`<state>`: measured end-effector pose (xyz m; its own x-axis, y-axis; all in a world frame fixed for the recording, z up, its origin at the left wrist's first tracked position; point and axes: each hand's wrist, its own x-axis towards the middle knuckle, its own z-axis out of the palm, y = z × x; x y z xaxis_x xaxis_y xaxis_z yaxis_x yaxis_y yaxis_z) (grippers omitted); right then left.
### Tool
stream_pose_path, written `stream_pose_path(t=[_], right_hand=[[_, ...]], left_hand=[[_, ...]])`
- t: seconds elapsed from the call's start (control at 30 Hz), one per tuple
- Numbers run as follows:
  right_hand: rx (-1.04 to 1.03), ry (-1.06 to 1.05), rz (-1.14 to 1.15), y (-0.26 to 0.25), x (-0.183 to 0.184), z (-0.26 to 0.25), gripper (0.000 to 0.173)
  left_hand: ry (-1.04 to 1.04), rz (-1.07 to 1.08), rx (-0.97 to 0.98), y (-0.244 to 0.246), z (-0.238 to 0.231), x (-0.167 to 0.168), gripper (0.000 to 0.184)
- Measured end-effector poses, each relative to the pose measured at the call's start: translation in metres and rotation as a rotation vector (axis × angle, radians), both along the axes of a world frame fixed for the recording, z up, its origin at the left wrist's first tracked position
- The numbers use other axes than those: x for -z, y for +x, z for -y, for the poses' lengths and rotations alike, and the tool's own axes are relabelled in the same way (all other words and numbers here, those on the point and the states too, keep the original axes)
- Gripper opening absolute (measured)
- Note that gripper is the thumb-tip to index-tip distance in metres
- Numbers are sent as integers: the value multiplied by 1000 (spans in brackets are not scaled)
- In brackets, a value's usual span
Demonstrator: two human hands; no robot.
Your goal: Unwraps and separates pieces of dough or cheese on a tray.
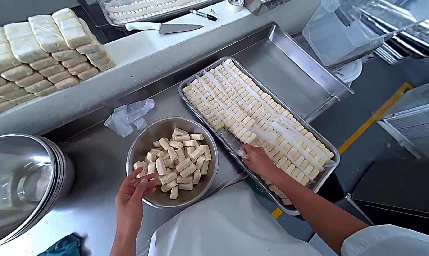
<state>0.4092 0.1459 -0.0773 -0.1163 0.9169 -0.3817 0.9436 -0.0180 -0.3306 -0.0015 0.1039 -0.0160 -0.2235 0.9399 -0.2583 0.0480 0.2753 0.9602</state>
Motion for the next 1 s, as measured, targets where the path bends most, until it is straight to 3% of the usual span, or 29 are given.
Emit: stream_pose_path(t=[0.07,0.13,0.3,0.43,0.77,1.0], right_hand=[[-3,-38,-12,4,-2,-6,48],[111,-59,-174,12,-14,-17,40],[296,-5,-669,28,-82,-30,38],[308,101,-806,28,-133,-29,38],[134,472,-960,-7,-214,-45,41],[-175,627,-1048,-53,-274,-65,41]], left_hand=[[8,2,-3,2,0,0,39],[25,4,3,4,0,-2,39],[71,-6,26,2,5,-8,40],[66,-7,13,-2,9,-7,39],[81,15,7,-2,10,-13,36],[83,18,2,-5,18,-14,35]])
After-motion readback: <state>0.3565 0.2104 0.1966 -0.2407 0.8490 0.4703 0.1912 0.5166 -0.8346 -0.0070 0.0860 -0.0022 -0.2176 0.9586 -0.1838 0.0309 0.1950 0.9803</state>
